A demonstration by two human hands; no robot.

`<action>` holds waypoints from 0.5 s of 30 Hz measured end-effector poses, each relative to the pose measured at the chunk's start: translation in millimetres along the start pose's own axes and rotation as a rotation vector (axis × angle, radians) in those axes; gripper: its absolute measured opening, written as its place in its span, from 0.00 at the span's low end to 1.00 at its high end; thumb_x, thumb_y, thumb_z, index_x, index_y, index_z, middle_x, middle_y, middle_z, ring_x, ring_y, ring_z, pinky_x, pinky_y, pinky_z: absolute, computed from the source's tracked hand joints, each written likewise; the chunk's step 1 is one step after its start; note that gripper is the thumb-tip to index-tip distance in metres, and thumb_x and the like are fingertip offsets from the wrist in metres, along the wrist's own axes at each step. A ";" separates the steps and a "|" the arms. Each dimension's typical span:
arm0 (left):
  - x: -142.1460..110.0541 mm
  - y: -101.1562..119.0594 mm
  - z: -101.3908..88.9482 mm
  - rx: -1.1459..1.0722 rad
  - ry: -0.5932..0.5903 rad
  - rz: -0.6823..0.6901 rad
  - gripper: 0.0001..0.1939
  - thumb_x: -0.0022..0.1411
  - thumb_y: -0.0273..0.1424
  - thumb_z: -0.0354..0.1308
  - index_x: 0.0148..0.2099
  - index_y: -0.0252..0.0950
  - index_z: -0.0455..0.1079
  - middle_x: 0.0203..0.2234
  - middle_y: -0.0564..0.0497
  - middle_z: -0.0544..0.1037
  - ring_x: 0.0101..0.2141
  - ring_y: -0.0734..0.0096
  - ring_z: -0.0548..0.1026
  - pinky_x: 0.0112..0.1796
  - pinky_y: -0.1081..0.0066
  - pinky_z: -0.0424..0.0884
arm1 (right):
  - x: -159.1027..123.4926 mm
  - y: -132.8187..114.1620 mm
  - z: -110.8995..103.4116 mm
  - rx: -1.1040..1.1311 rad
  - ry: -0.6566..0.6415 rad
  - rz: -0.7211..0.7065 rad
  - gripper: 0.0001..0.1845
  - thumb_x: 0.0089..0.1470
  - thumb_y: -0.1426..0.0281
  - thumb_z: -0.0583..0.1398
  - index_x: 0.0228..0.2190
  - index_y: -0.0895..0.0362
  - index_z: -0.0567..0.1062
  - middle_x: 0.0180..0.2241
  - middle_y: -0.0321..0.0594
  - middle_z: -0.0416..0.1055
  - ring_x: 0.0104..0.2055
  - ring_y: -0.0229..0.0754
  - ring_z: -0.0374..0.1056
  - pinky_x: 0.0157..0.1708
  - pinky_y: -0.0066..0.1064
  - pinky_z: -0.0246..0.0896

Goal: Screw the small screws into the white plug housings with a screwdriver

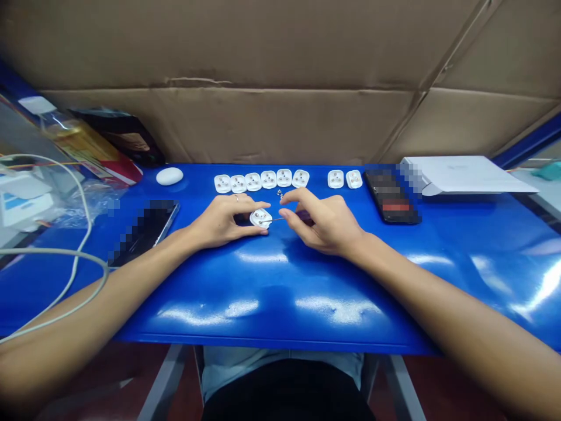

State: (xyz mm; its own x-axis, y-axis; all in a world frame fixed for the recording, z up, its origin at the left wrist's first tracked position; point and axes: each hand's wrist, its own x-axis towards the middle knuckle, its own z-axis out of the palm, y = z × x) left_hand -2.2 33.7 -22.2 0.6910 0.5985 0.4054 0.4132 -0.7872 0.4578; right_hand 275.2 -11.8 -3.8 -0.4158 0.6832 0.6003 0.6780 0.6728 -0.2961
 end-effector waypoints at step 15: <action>-0.2 0.2 -0.5 0.005 -0.024 -0.043 0.26 0.65 0.45 0.71 0.61 0.38 0.79 0.39 0.48 0.85 0.38 0.62 0.82 0.43 0.65 0.76 | 1.0 -4.6 -2.5 0.065 -0.012 -0.053 0.15 0.65 0.69 0.63 0.53 0.53 0.72 0.34 0.39 0.84 0.30 0.44 0.81 0.27 0.31 0.71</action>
State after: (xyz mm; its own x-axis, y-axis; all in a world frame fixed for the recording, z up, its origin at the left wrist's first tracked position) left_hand -2.6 33.5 -21.7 0.6868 0.6277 0.3665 0.4452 -0.7618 0.4705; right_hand 273.2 -14.8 0.0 -0.4575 0.6494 0.6074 0.6144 0.7247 -0.3120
